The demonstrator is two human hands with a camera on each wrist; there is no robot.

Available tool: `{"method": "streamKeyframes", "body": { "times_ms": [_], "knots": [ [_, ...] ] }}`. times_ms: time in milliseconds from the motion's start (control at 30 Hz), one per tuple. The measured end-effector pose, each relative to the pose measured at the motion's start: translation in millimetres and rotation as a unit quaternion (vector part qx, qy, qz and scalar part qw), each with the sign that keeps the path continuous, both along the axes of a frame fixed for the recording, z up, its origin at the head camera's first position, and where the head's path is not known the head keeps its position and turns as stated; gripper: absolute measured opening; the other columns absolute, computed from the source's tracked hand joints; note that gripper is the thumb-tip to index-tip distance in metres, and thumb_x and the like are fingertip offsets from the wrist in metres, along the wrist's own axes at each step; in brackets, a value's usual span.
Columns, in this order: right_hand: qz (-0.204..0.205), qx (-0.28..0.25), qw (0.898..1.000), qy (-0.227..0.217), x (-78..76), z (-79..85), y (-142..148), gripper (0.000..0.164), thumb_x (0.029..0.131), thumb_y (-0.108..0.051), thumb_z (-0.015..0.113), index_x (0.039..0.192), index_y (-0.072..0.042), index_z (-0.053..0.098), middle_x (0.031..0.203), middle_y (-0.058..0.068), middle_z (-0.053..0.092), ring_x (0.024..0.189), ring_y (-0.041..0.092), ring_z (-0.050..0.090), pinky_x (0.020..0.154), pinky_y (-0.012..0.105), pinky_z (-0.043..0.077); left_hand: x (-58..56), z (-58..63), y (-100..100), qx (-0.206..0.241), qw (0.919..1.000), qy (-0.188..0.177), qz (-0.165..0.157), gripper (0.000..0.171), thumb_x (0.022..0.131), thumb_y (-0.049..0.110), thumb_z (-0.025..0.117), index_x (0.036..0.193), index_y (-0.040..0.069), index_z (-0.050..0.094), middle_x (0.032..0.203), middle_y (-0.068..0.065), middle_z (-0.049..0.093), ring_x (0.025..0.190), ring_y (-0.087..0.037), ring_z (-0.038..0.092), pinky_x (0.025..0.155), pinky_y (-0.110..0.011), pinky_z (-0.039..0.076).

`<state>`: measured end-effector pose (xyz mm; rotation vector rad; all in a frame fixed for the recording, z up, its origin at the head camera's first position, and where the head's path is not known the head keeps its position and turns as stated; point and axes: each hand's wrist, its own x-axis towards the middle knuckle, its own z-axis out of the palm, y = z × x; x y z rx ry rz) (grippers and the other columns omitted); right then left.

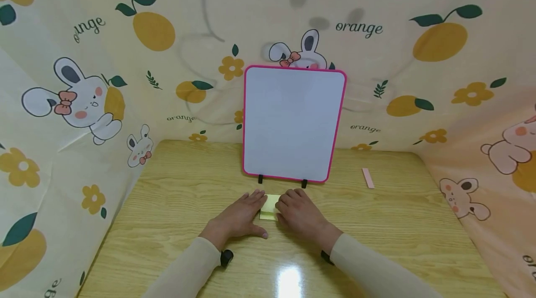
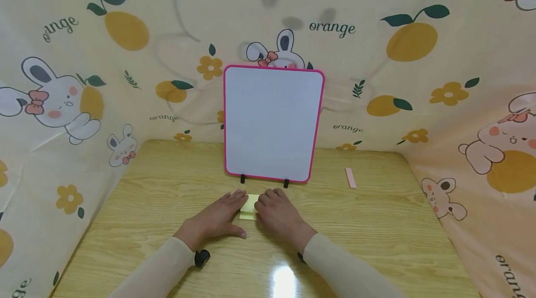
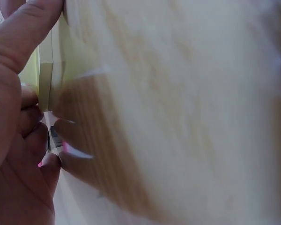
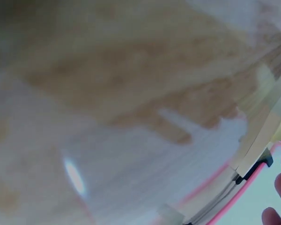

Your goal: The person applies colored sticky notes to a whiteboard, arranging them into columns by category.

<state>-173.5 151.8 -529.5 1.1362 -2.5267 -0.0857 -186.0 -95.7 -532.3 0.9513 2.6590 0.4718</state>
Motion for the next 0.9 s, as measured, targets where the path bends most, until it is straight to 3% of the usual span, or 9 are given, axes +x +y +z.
{"method": "streamKeyframes", "body": {
  "times_ms": [133, 267, 667, 900],
  "knots": [
    [0.01, 0.035, 0.999, 0.037, -1.7, -1.3, -2.1, 0.018, 0.092, -0.028, 0.076, 0.095, -0.017, 0.063, 0.101, -0.002, 0.067, 0.099, 0.02, 0.06, 0.092, 0.038, 0.054, 0.0, 0.1, 0.4, 0.006, 1.0, -0.005, 0.001, 0.111, 0.085, 0.066, 0.077, 0.166, 0.004, 0.031, 0.175, -0.01, 0.025, 0.164, -0.024, 0.018, 0.135, -0.044, 0.018],
    [0.003, 0.044, 0.998, 0.045, -3.3, -3.2, -4.7, 0.019, 0.092, -0.029, 0.074, 0.094, -0.016, 0.059, 0.097, -0.001, 0.063, 0.094, 0.02, 0.057, 0.088, 0.036, 0.052, 0.2, 0.7, 0.4, 0.008, 0.9999, -0.009, 0.004, 0.111, 0.085, 0.066, 0.077, 0.166, 0.005, 0.031, 0.175, -0.009, 0.025, 0.164, -0.023, 0.017, 0.135, -0.043, 0.017],
    [-0.013, 0.013, 0.999, 0.044, -5.4, -1.1, -7.3, 0.012, 0.095, -0.021, 0.07, 0.091, -0.015, 0.06, 0.092, -0.001, 0.062, 0.087, 0.021, 0.056, 0.078, 0.035, 0.05, 1.1, 0.3, -0.5, 0.017, 0.9997, -0.013, 0.015, 0.113, 0.085, 0.064, 0.078, 0.167, 0.007, 0.027, 0.176, -0.007, 0.022, 0.164, -0.022, 0.016, 0.135, -0.042, 0.016],
    [-0.022, -0.011, 0.999, 0.035, -6.2, -1.8, -7.5, 0.013, 0.093, -0.016, 0.069, 0.087, -0.014, 0.057, 0.088, -0.001, 0.058, 0.083, 0.02, 0.053, 0.074, 0.033, 0.047, 8.7, 1.1, -6.7, 0.032, 0.9992, 0.003, 0.022, 0.11, 0.088, 0.061, 0.078, 0.167, 0.004, 0.026, 0.176, -0.011, 0.021, 0.164, -0.025, 0.017, 0.135, -0.046, 0.018]
  ]
}}
